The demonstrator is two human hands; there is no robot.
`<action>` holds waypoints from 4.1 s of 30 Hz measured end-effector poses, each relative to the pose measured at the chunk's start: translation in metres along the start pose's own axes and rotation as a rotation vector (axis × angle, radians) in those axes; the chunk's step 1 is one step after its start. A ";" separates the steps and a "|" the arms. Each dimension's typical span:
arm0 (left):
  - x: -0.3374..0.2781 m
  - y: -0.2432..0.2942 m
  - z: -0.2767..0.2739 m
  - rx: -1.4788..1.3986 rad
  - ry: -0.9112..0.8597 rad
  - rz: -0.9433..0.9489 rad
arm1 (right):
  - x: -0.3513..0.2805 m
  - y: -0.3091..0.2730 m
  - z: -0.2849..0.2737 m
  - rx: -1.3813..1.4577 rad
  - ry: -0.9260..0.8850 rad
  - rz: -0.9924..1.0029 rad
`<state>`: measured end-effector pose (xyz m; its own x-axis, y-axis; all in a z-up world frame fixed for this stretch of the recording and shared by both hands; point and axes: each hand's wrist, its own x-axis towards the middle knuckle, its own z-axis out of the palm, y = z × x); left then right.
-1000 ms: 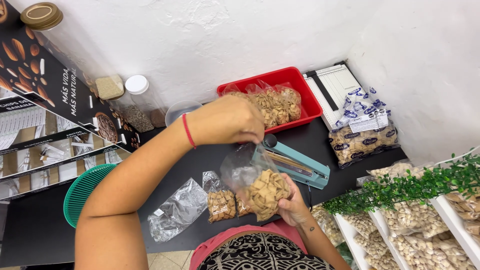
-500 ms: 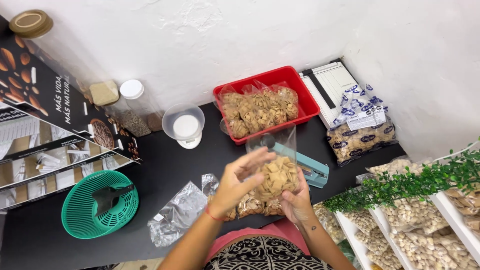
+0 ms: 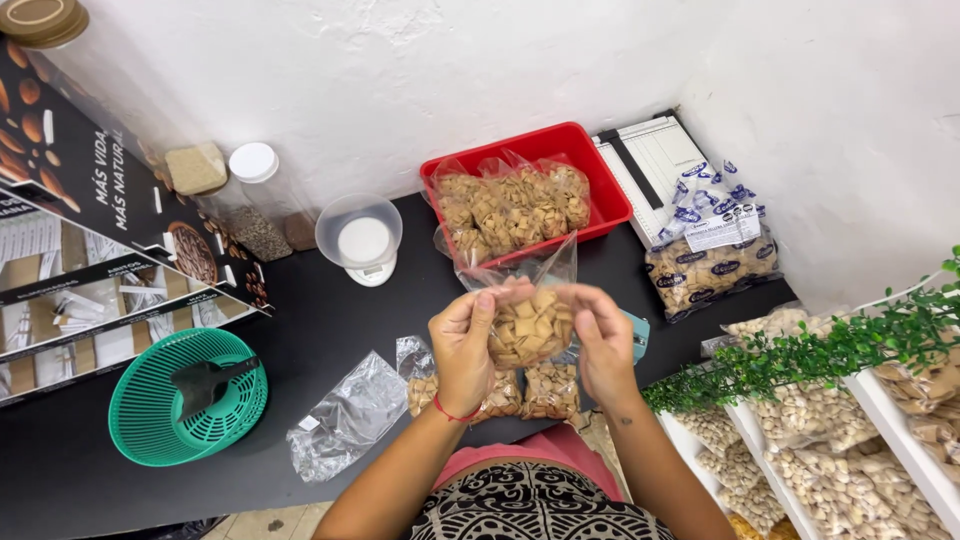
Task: Sealing plastic bags filled with snacks using a manual heat sealer
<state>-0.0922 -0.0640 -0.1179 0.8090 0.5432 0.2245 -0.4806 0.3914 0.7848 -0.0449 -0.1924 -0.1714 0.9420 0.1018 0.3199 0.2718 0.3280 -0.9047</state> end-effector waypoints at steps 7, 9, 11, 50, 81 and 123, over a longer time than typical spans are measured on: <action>-0.002 -0.003 -0.003 0.024 0.108 0.063 | 0.010 -0.018 0.039 0.090 0.098 -0.029; 0.000 -0.003 -0.008 -0.010 0.075 0.139 | 0.009 -0.022 0.049 0.183 0.136 0.002; 0.002 -0.004 -0.013 -0.049 0.106 0.141 | 0.008 -0.010 0.045 0.198 0.132 0.023; 0.006 0.008 -0.035 0.398 0.045 0.208 | 0.013 -0.030 0.027 -0.408 -0.060 -0.387; 0.003 -0.002 -0.020 0.330 -0.153 0.093 | 0.008 -0.037 0.043 -0.266 -0.016 -0.258; 0.044 -0.147 -0.155 0.351 0.265 -0.664 | -0.063 0.176 -0.052 0.231 -0.134 0.859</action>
<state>-0.0387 0.0172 -0.3127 0.7603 0.4546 -0.4640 0.2437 0.4625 0.8525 -0.0460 -0.1900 -0.3655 0.7676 0.5027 -0.3976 -0.5754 0.2673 -0.7730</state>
